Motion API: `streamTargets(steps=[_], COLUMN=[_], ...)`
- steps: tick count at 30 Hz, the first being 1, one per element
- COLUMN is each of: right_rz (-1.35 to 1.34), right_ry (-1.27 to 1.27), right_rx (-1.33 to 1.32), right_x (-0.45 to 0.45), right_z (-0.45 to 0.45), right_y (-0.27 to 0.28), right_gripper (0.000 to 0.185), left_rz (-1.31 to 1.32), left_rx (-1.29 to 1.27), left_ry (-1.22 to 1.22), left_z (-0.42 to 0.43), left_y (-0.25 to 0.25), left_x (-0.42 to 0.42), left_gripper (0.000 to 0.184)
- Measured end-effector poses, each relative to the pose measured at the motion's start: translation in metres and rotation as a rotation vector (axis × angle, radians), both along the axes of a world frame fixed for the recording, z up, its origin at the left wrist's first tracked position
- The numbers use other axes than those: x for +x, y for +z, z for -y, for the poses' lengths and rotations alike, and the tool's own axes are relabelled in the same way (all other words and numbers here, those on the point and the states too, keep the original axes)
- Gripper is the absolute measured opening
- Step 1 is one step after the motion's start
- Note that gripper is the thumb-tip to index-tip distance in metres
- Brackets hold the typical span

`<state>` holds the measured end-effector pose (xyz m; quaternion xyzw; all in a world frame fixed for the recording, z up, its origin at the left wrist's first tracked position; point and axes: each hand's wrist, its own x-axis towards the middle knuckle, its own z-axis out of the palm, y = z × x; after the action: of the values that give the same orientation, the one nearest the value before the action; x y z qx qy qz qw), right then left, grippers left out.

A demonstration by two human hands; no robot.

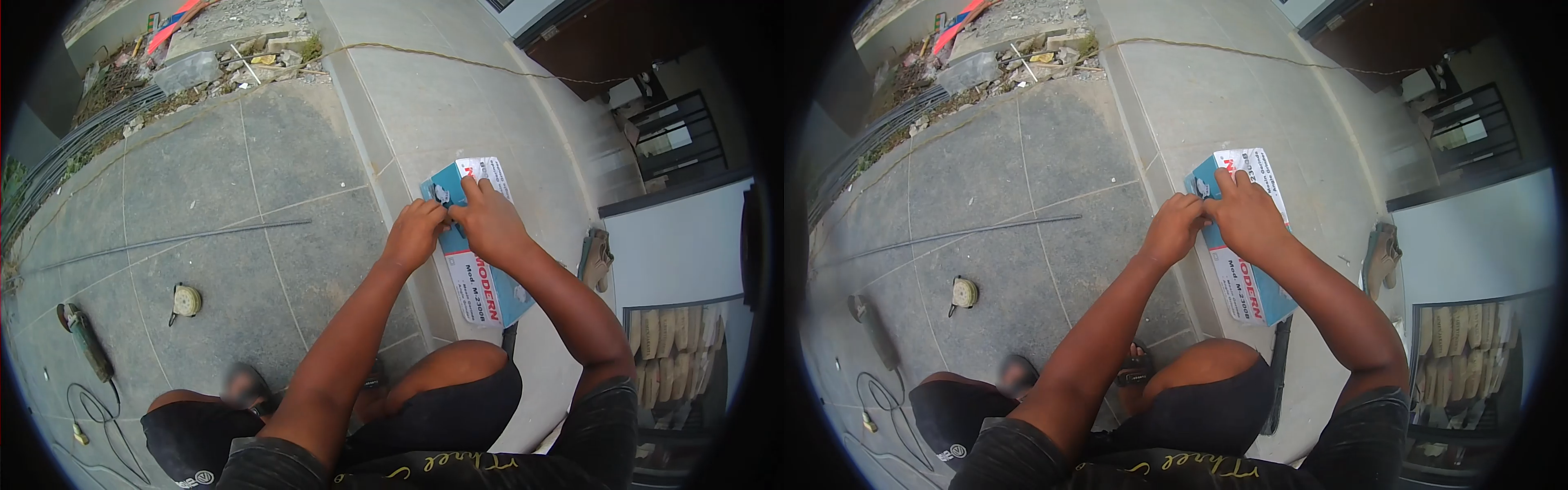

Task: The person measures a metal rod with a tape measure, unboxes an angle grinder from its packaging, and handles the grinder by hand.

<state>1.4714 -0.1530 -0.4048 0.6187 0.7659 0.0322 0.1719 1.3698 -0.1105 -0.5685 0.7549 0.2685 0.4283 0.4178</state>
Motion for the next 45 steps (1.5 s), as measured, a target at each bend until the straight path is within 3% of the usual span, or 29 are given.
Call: streamTargets(steps=[4,10,14,15,16,18,20,23,25,28,29,33,35,38,40,45], right_rz=[-0.032,-0.490,-0.444,-0.582,-0.720,-0.663,-0.286,-0.184,-0.457,-0.585,-0.594,-0.630,-0.530,-0.382,-0.179,-0.170], right_ry=[-0.107,-0.233,-0.297,-0.554,-0.815,-0.863,-0.666,-0.698,-0.825,-0.911,-0.871,-0.768,-0.739,-0.753,-0.630,-0.849], right_rx=[-0.089,-0.068,0.043,-0.002,-0.048,-0.074,0.099,0.281,0.324,0.362,0.427,0.508,0.722,0.926,0.962,0.824], right_x=[-0.004,0.076,0.137,0.145,0.144,0.122,0.069,0.018,0.002,-0.007,-0.010,0.005,0.011,0.052,0.092,0.203], right_z=[-0.003,0.014,0.039,0.041,0.043,0.047,0.061,0.096,0.125,0.156,0.160,0.176,0.177,0.182,0.179,0.166], right_y=[0.019,0.097,0.079,0.064,0.059,0.042,0.026,0.004,-0.005,-0.019,-0.021,-0.033,-0.024,-0.010,0.005,-0.039], right_gripper=[0.015,0.018,0.008,0.004,0.013,0.036,0.060,0.075,0.071,0.060,0.041,0.021,0.007,0.007,0.008,0.008], left_rz=[-0.063,-0.155,-0.176,-0.171,-0.205,-0.238,-0.110,0.025,0.035,0.046,0.036,-0.048,-0.054,-0.062,-0.073,-0.102], left_rx=[0.089,0.106,0.073,0.073,0.046,0.026,0.039,0.122,0.162,0.235,0.258,0.387,0.341,0.348,0.340,0.323], left_ry=[-0.027,0.047,0.096,0.091,0.110,0.121,0.077,-0.152,-0.266,-0.369,-0.358,-0.418,-0.387,-0.360,-0.364,-0.386], left_z=[-0.006,-0.003,0.003,0.005,0.008,0.013,0.026,0.054,0.071,0.084,0.087,0.103,0.107,0.110,0.109,0.108], left_y=[-0.022,-0.037,-0.039,-0.038,-0.035,-0.025,-0.003,0.019,0.020,0.013,0.008,-0.018,-0.031,-0.028,-0.028,-0.032], left_x=[-0.001,-0.016,-0.025,-0.024,-0.023,-0.022,-0.024,-0.023,-0.023,-0.015,-0.013,-0.008,-0.007,-0.005,-0.009,-0.021], left_gripper=[0.010,0.009,0.013,0.013,0.012,0.012,0.021,0.025,0.025,0.025,0.024,0.017,0.012,0.012,0.014,0.014])
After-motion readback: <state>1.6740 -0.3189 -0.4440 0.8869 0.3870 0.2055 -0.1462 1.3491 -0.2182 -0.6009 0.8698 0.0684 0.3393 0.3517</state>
